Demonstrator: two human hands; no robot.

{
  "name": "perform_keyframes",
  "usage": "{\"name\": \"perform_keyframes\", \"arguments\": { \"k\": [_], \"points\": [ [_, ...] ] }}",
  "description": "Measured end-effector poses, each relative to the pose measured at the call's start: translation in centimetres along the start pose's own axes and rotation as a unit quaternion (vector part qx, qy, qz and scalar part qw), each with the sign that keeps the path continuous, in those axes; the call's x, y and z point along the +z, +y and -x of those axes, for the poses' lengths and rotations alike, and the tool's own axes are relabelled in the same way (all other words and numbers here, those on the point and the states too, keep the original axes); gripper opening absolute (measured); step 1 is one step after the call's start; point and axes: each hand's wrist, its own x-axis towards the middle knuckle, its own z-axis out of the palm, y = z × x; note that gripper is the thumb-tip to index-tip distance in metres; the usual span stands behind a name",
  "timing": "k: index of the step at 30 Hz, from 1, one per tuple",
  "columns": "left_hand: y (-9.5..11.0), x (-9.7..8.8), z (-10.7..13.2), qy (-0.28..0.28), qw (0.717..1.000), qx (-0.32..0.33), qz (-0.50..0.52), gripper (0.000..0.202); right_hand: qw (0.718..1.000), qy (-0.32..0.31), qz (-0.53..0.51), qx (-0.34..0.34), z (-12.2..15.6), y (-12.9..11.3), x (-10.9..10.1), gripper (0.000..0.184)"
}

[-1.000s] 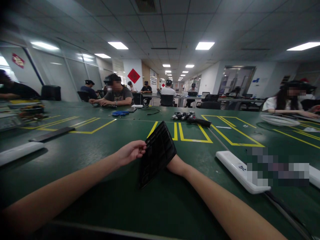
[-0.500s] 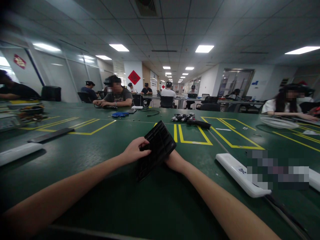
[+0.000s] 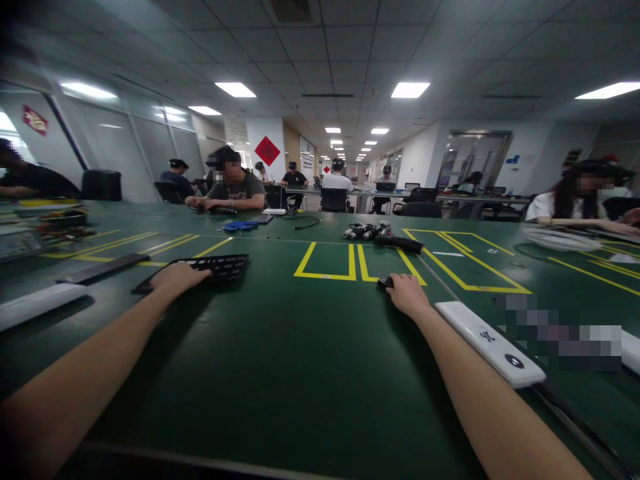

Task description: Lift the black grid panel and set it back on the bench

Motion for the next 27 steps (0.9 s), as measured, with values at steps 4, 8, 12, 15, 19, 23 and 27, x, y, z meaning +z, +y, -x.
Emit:
{"name": "perform_keyframes", "arguments": {
  "k": [4,8,12,15,19,23,27],
  "points": [
    [2.4,-0.1,1.0,0.057,0.995,0.032,-0.077,0.042,0.999,0.019,0.016,0.041,0.2,-1.2,-0.7,0.045],
    [6.9,1.8,4.3,0.044,0.971,0.236,0.018,0.039,1.000,0.021,-0.008,0.010,0.8,-4.6,-1.7,0.055],
    [10.9,5.2,9.6,-0.055,0.904,0.414,0.095,0.049,0.988,-0.041,-0.080,-0.124,3.1,-9.3,-2.2,0.061],
    [12.3,6.7,12.2,-0.106,0.857,0.496,0.090,0.048,0.967,-0.095,-0.122,-0.202,5.0,-11.8,-2.0,0.066],
    [12.5,6.6,12.9,-0.107,0.849,0.512,0.079,0.035,0.943,-0.153,-0.154,-0.253,5.9,-12.7,-1.8,0.067],
    [12.3,5.7,12.5,-0.010,0.879,0.463,0.116,0.032,0.946,-0.126,-0.153,-0.258,4.4,-11.2,-2.3,0.059],
    [11.8,5.2,12.2,0.009,0.911,0.410,0.055,0.040,0.989,0.026,-0.057,-0.131,2.0,-7.4,-2.2,0.052]
  ]
}}
